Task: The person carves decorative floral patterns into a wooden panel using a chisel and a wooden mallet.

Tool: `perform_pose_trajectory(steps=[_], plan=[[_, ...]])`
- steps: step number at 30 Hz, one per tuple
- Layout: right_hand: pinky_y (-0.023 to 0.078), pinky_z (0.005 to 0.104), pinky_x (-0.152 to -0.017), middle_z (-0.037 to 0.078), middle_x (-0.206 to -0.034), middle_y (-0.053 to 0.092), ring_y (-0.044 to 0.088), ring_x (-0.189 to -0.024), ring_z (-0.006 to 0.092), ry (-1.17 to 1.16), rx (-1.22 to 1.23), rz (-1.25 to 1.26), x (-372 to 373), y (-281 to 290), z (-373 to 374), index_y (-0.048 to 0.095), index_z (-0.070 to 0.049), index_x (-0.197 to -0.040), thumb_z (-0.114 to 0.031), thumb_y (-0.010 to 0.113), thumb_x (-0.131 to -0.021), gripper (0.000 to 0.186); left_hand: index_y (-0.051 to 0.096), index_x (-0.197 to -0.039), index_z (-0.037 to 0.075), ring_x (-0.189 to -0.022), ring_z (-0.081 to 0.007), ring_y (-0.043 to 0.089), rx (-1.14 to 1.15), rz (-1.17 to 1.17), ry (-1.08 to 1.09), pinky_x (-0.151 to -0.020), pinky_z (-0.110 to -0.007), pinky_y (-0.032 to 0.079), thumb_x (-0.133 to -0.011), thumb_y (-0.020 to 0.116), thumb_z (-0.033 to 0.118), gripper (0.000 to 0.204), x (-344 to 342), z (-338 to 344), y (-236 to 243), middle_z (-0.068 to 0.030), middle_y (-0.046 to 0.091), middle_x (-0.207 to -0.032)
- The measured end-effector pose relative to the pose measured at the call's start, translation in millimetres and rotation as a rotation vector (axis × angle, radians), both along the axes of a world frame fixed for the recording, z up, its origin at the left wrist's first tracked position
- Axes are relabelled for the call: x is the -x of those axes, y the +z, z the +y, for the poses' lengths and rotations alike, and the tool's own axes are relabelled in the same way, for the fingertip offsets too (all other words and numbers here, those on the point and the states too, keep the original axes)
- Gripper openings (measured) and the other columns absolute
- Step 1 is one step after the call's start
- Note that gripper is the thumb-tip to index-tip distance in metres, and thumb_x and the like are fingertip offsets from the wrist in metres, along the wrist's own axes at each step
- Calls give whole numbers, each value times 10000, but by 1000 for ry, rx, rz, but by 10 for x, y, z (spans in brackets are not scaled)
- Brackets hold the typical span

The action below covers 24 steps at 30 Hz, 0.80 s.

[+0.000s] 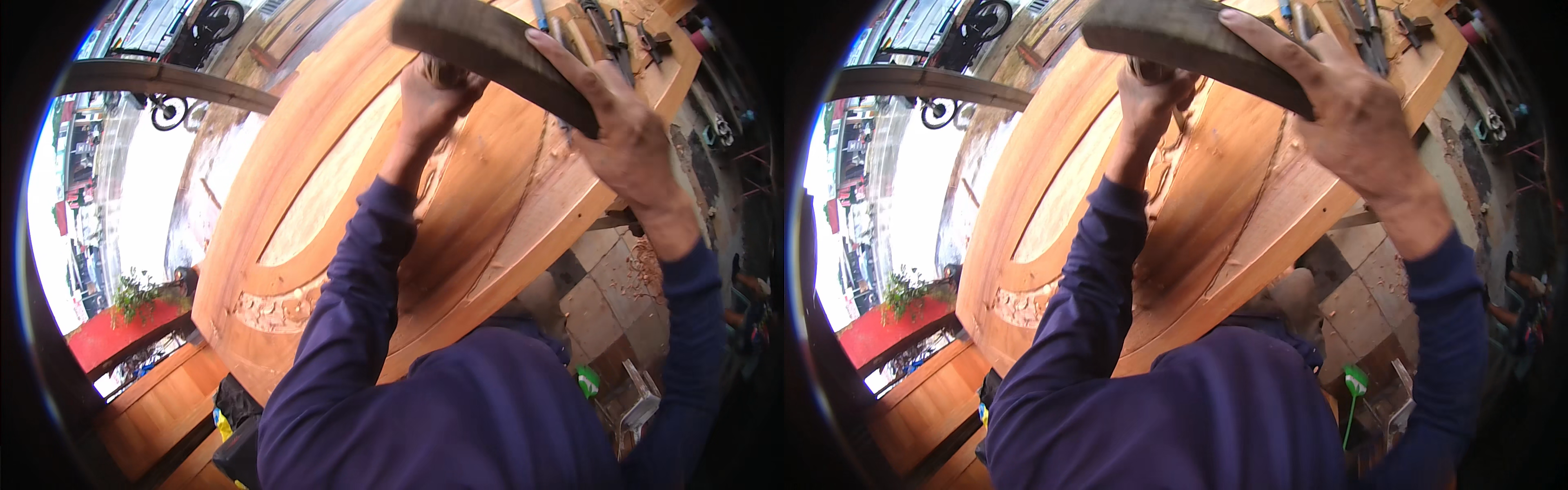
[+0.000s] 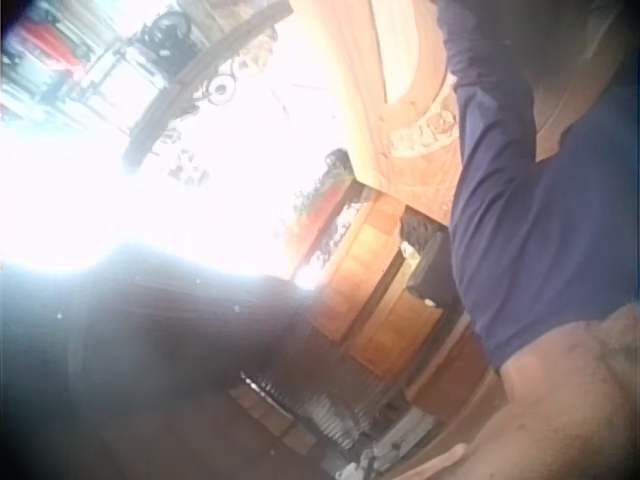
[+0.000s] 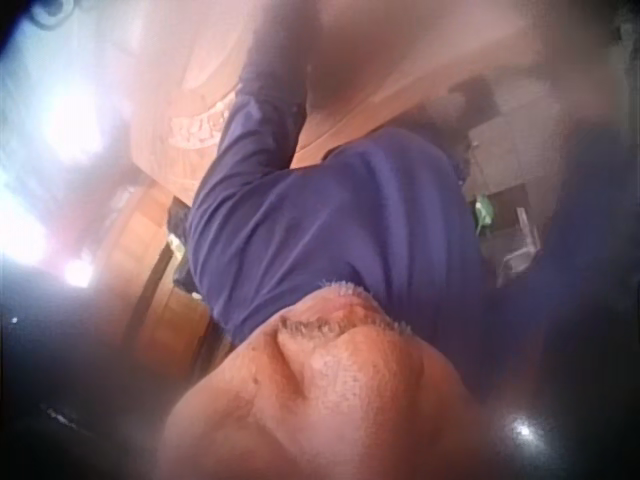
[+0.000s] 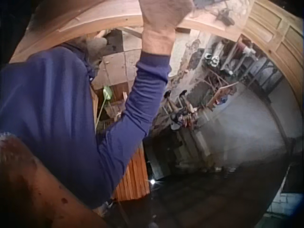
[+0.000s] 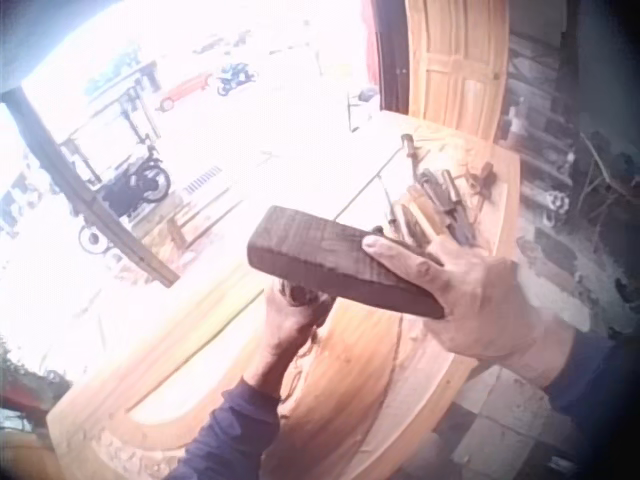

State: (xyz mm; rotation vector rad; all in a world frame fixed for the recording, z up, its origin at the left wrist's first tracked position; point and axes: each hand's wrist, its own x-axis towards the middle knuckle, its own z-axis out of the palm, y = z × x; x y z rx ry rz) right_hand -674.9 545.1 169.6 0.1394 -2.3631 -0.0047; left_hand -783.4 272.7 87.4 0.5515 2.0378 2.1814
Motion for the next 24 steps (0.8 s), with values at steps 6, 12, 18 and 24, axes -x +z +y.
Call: perform_pose_trajectory(steps=[6,12,18,24], plan=[[590,344,-843,95,-1187,728,725,-990,181,152,564,-123,-82,375,-499,644,-92,-1395,-100,759,-911,497,654,-895,31,-689,-58,511,18,36,7,-615,-255,453,-851,858,125,229,32,-59,-111,42,586,-770],[594,428,-763,100,-1026,678,708,-842,300,370,360,-79,-3,107,-725,541,-320,-1530,-5,727,-848,774,653,-782,37,-545,-42,526,106,100,43,-499,-238,414,-861,865,125,242,52,-30,-15,35,591,-629],[582,394,-927,139,-1290,689,711,-1122,350,299,324,-338,-268,28,-703,432,-100,-1585,78,709,-802,849,623,-813,89,-564,-195,561,227,318,65,-553,-365,466,-839,863,264,299,-175,-318,-131,-5,592,-670],[543,325,-876,74,-1076,670,640,-933,159,-210,909,-384,-1944,-920,-480,527,19,-1410,-37,748,-907,552,562,-881,92,-573,-100,504,-414,85,359,-485,-266,383,-864,854,132,295,-1303,-1053,222,7,532,-673]])
